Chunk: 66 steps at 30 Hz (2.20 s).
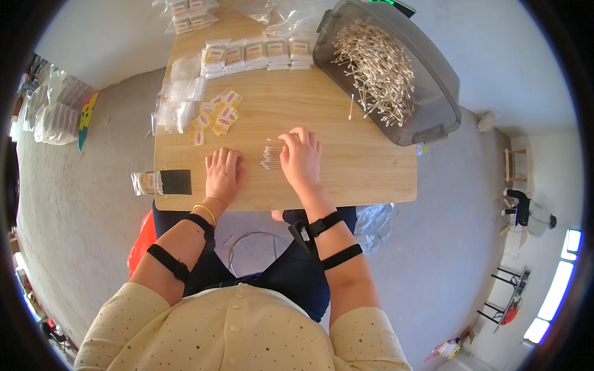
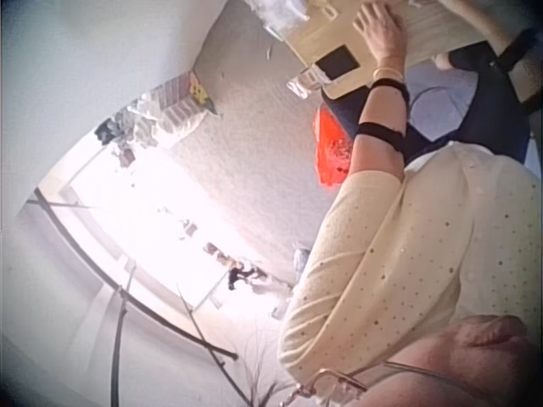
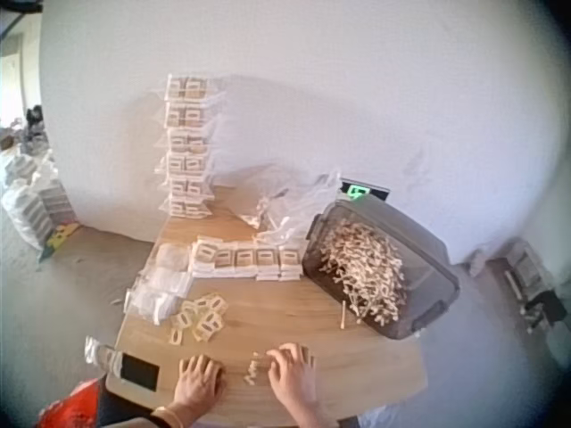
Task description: Manually align and pack cotton swabs into plastic bags.
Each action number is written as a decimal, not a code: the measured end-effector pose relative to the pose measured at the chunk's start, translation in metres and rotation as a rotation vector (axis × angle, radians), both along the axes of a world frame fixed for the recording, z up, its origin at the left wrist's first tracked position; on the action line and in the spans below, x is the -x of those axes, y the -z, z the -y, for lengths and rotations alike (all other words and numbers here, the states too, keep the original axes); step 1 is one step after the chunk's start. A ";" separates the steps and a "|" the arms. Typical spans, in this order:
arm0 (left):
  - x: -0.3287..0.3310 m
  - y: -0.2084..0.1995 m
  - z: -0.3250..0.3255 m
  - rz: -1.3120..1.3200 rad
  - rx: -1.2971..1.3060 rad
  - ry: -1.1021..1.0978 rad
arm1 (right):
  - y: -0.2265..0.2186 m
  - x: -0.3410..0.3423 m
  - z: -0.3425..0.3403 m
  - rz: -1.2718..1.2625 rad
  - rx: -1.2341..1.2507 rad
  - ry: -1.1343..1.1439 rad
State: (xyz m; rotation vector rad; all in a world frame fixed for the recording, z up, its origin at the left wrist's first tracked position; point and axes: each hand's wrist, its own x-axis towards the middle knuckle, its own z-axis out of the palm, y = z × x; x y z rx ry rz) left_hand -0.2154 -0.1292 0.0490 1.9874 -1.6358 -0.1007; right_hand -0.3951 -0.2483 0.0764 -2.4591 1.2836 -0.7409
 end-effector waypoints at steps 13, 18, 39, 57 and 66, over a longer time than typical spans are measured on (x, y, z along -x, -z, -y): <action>0.000 -0.012 -0.006 0.073 -0.071 0.171 | 0.007 0.058 -0.035 0.041 -0.116 -0.080; 0.015 -0.014 0.002 0.254 -0.262 0.279 | 0.000 0.053 -0.049 -0.150 -0.086 -0.122; 0.039 -0.012 0.022 0.078 -0.261 0.380 | 0.025 0.019 -0.053 -0.316 -0.017 -0.040; -0.024 -0.038 -0.042 -0.286 -0.121 0.154 | 0.034 0.016 -0.054 -0.343 -0.028 -0.040; -0.151 -0.035 -0.186 -0.175 0.021 -0.420 | 0.035 -0.054 -0.102 -0.273 -0.014 -0.166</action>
